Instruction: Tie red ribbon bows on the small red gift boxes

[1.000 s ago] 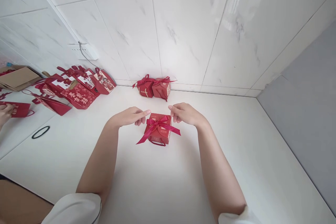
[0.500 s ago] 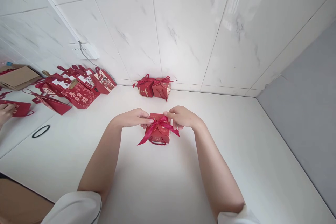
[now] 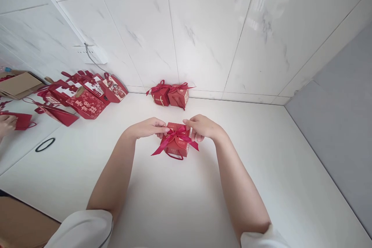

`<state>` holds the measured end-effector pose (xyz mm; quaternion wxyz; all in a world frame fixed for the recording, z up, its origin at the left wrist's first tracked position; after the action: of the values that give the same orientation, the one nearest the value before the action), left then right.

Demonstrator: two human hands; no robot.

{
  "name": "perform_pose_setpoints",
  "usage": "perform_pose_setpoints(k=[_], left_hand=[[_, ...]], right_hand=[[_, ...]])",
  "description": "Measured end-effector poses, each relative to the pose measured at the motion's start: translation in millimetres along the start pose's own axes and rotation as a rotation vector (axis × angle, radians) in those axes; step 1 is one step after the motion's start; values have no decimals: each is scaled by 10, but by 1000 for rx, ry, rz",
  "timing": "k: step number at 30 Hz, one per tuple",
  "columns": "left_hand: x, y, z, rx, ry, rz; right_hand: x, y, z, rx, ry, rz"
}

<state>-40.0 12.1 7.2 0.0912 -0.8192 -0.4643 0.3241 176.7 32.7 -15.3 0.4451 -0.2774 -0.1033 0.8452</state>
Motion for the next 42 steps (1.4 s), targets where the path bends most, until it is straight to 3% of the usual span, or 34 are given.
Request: perform_pose_setpoints(k=[10,16,24,30,36,42], left_hand=[[7,0,4,35,45,-3],[4,14,-16,-7,57,3],[43,-28,7,-9,57,-119],[167,-36,107,-153,34,-149],[355,-35,232,-320,124,-288],[609,73,358,-589,188,-294]], right_hand=[[21,50,20,79,-6,80],[64,71,10,81,-103,33],[171,75,-46,162,-191,-40],[240,90,-84,26,-217,-146],[265,86,-58,-165,-297,-403],[324,79,-89,-171,-338,-506]])
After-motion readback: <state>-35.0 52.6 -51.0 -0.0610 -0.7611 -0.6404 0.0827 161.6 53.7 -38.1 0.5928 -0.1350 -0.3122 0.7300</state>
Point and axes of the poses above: each hand's wrist, its own x-axis towards the middle knuckle, its own y-axis out of the palm, z = x × y, the point moved 3 cm from there along x, towards the middle knuckle, and after that the axes turned 3 degrees about -z, right-handed, at the moved point
